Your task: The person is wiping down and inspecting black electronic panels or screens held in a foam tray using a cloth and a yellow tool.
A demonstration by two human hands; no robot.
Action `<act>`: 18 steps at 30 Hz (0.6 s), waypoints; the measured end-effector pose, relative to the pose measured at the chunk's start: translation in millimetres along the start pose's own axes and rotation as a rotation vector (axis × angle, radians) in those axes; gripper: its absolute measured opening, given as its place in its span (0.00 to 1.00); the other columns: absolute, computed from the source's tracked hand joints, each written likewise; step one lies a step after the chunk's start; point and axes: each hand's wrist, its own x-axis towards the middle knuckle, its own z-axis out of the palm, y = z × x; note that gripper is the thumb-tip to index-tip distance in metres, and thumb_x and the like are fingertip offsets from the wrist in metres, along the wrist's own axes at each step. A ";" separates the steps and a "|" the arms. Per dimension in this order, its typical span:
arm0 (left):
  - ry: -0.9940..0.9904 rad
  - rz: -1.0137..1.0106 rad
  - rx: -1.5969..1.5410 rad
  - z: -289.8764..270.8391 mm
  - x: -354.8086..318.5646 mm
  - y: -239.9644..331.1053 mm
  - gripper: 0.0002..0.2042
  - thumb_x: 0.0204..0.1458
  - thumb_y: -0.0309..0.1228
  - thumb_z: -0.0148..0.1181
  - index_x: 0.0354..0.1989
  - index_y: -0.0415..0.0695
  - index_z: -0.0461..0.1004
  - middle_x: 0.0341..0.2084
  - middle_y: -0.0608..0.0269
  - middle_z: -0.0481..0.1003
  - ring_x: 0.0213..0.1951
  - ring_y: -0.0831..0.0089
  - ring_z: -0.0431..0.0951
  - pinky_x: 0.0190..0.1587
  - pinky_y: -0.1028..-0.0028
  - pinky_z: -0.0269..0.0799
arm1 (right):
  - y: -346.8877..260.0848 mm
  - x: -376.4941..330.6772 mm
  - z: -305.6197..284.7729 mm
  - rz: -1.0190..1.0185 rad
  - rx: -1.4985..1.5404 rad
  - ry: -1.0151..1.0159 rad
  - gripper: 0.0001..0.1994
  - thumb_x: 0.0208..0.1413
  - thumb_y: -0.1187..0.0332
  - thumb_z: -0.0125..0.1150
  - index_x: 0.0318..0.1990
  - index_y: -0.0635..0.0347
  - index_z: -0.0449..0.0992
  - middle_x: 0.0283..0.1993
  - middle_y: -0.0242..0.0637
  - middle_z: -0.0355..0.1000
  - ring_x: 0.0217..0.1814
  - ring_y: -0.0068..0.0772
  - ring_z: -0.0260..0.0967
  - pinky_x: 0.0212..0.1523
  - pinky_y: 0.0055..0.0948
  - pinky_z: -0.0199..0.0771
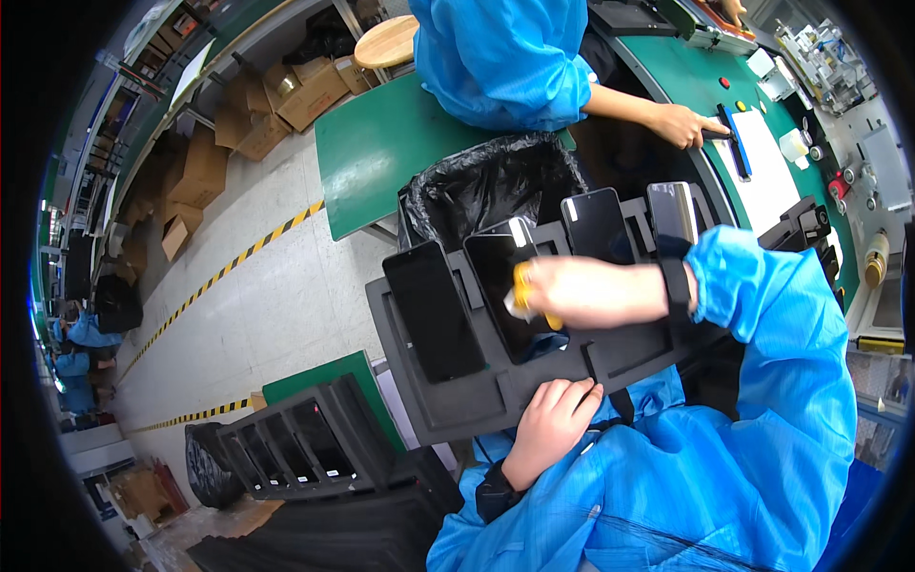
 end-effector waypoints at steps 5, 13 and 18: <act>0.033 0.007 0.002 1.5 -0.3 1.5 0.07 0.42 0.27 0.65 0.31 0.42 0.77 0.32 0.65 0.74 0.32 0.71 0.71 0.35 0.73 0.69 | 61.6 44.4 -22.2 0.158 -0.084 0.128 0.14 0.38 0.78 0.59 0.36 0.65 0.71 0.33 0.47 0.67 0.39 0.53 0.66 0.37 0.41 0.70; 0.027 0.019 0.011 3.7 -2.0 -0.5 0.06 0.45 0.27 0.63 0.32 0.43 0.76 0.32 0.65 0.74 0.32 0.70 0.71 0.36 0.73 0.69 | -6.5 21.1 12.8 -0.034 0.025 0.016 0.05 0.43 0.76 0.55 0.29 0.67 0.71 0.29 0.47 0.66 0.35 0.46 0.68 0.35 0.37 0.71; 0.019 0.020 0.031 2.2 -6.2 -3.7 0.06 0.46 0.27 0.62 0.33 0.43 0.76 0.33 0.66 0.74 0.33 0.70 0.71 0.36 0.72 0.69 | 9.1 44.6 -2.0 0.137 -0.060 -0.012 0.15 0.41 0.74 0.59 0.40 0.66 0.70 0.35 0.47 0.66 0.40 0.50 0.66 0.41 0.39 0.70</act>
